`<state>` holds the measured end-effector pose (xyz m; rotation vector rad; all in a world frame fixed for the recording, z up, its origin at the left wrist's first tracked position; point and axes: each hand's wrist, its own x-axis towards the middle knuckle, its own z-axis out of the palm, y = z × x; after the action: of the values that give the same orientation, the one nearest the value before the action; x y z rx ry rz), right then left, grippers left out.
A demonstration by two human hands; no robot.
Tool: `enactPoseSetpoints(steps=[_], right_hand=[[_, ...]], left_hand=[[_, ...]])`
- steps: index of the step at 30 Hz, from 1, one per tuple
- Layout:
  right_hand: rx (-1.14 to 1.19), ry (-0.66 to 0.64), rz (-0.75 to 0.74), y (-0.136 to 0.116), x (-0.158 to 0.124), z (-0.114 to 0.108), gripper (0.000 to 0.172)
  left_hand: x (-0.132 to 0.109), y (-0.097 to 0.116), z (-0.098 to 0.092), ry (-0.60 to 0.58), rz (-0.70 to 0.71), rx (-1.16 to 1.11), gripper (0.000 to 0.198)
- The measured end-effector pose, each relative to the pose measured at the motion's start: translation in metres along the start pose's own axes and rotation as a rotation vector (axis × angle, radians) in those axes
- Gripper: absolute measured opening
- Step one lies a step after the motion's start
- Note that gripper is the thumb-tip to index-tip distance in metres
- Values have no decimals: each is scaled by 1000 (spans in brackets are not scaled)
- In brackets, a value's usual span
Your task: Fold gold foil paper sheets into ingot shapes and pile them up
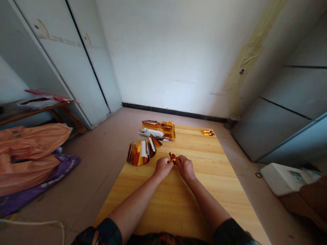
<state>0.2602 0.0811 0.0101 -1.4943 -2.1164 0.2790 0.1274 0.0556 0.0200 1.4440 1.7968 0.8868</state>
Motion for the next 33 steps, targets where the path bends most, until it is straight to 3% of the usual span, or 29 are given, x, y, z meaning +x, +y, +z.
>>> enactPoseSetpoints(steps=[17, 27, 33], right_hand=[[-307, 116, -247, 7, -7, -18, 22], [-314, 144, -253, 12, -7, -19, 19], [-306, 152, -225, 10, -8, -21, 17]], left_hand=[[3, -2, -3, -43, -91, -50, 23], [11, -17, 10, -67, -80, -60, 25], [11, -14, 9, -74, -115, -137, 26]])
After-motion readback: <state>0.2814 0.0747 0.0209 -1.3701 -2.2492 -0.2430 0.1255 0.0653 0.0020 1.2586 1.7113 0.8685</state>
